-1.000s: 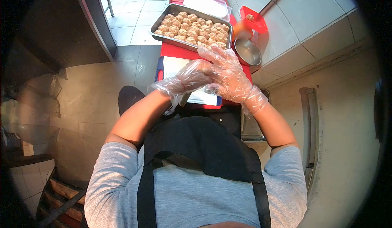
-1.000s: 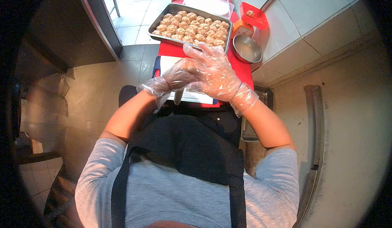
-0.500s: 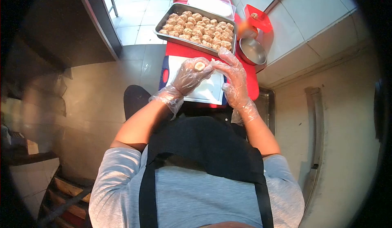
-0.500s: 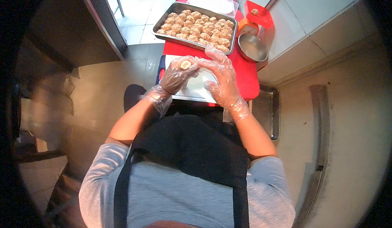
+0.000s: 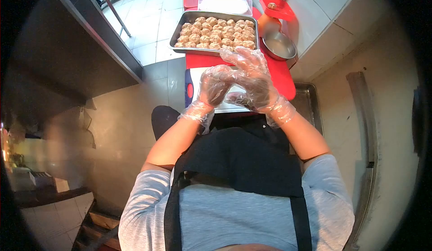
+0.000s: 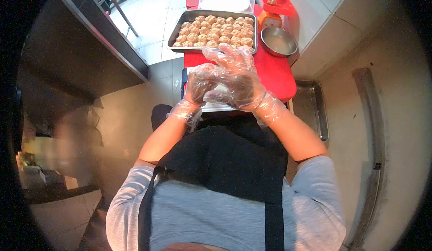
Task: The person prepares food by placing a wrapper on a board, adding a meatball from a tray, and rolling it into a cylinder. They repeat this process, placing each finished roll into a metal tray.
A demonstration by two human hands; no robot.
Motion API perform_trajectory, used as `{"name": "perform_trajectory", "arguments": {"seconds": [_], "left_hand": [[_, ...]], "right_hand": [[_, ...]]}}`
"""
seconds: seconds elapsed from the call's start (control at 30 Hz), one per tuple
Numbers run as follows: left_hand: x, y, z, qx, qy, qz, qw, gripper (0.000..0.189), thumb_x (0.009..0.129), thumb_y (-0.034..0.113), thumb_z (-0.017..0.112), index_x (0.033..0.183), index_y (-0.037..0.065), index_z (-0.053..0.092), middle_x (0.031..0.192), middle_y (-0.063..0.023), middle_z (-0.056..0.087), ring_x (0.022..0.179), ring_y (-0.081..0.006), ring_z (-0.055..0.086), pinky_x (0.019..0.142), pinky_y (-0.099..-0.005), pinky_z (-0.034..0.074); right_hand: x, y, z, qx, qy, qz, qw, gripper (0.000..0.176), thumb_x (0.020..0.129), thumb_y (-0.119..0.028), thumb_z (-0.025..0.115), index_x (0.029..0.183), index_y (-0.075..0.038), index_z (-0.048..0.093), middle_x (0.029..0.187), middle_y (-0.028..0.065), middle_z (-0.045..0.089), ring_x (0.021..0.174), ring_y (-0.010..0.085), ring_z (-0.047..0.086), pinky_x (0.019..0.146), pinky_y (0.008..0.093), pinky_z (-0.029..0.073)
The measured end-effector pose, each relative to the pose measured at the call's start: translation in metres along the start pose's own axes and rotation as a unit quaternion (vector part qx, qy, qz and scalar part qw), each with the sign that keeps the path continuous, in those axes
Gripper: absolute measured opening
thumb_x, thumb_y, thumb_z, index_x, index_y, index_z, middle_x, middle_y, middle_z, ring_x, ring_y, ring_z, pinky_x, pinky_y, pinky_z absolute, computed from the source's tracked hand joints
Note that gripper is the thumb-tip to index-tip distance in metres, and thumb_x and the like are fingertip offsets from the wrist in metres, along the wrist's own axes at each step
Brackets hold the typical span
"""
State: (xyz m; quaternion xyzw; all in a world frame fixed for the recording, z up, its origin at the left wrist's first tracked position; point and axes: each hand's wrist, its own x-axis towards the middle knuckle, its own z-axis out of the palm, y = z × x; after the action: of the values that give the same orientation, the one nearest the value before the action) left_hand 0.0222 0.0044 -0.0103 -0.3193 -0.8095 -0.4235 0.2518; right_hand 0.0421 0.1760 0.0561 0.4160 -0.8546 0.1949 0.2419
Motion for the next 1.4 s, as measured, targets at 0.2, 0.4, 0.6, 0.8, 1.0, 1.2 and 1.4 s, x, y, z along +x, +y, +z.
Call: {"name": "perform_trajectory", "arguments": {"seconds": [0.2, 0.4, 0.6, 0.8, 1.0, 1.2, 1.4], "left_hand": [[-0.001, -0.009, 0.008, -0.054, 0.036, -0.057, 0.996, 0.012, 0.074, 0.01, 0.07, 0.086, 0.008, 0.07, 0.082, -0.0126, 0.068, 0.073, -0.0305, 0.066, 0.064, -0.0367, 0.052], [0.006, -0.003, 0.001, -0.083, -0.001, -0.092, 0.992, 0.017, 0.078, 0.019, 0.067, 0.089, 0.008, 0.072, 0.085, -0.0126, 0.068, 0.079, -0.0319, 0.066, 0.07, -0.0393, 0.051], [0.017, -0.001, 0.001, -0.132, -0.002, -0.086, 0.987, 0.031, 0.078, 0.032, 0.062, 0.092, 0.007, 0.071, 0.086, -0.0162, 0.067, 0.081, -0.0373, 0.062, 0.074, -0.0429, 0.048], [0.025, -0.001, -0.002, -0.242, 0.025, -0.177, 0.954, 0.02, 0.082, 0.024, 0.065, 0.082, 0.004, 0.066, 0.078, -0.0087, 0.064, 0.075, -0.0254, 0.063, 0.07, -0.036, 0.048], [-0.064, -0.119, -0.038, -0.297, 0.088, -0.322, 0.895, 0.018, 0.09, 0.021, 0.065, 0.085, 0.004, 0.066, 0.087, -0.0029, 0.065, 0.085, -0.0126, 0.059, 0.08, -0.028, 0.046], [-0.067, -0.09, -0.04, 0.133, -0.102, -0.146, 0.975, 0.035, 0.08, 0.029, 0.076, 0.105, 0.007, 0.067, 0.104, -0.0103, 0.068, 0.101, -0.0273, 0.063, 0.092, -0.0395, 0.048], [-0.053, -0.09, 0.042, 0.166, -0.281, -0.051, 0.944, 0.049, 0.08, 0.03, 0.072, 0.124, 0.011, 0.06, 0.112, -0.0126, 0.06, 0.108, -0.0334, 0.055, 0.094, -0.0447, 0.045]], "right_hand": [[0.007, -0.002, 0.011, 0.006, 0.015, -0.013, 1.0, 0.049, 0.079, -0.056, 0.066, 0.112, -0.021, 0.068, 0.143, 0.0045, 0.048, 0.133, 0.036, 0.038, 0.106, 0.0613, 0.024], [0.019, 0.021, 0.008, 0.05, -0.085, -0.009, 0.995, 0.047, 0.083, -0.059, 0.061, 0.11, -0.022, 0.069, 0.148, 0.0061, 0.043, 0.138, 0.0402, 0.034, 0.105, 0.0702, 0.02], [0.018, 0.014, 0.001, 0.01, -0.018, -0.018, 1.0, 0.034, 0.087, -0.04, 0.063, 0.113, -0.019, 0.067, 0.15, 0.0084, 0.041, 0.136, 0.0392, 0.036, 0.109, 0.057, 0.025], [0.017, 0.034, -0.001, 0.183, 0.027, -0.061, 0.981, 0.04, 0.096, -0.045, 0.05, 0.116, -0.014, 0.066, 0.149, 0.0102, 0.042, 0.138, 0.037, 0.035, 0.114, 0.0466, 0.027], [-0.055, 0.101, 0.004, 0.237, 0.107, 0.184, 0.948, 0.039, 0.099, -0.035, 0.05, 0.117, -0.004, 0.065, 0.124, 0.0153, 0.062, 0.122, 0.0283, 0.054, 0.105, 0.0396, 0.04], [-0.121, 0.122, 0.082, 0.06, -0.064, 0.137, 0.987, 0.046, 0.077, -0.031, 0.074, 0.113, -0.004, 0.066, 0.118, 0.0153, 0.065, 0.114, 0.0309, 0.059, 0.101, 0.0419, 0.045], [-0.097, 0.095, 0.128, 0.049, -0.161, 0.177, 0.97, 0.048, 0.07, -0.033, 0.077, 0.11, -0.007, 0.069, 0.106, 0.0125, 0.066, 0.103, 0.0305, 0.061, 0.093, 0.0415, 0.047]]}}
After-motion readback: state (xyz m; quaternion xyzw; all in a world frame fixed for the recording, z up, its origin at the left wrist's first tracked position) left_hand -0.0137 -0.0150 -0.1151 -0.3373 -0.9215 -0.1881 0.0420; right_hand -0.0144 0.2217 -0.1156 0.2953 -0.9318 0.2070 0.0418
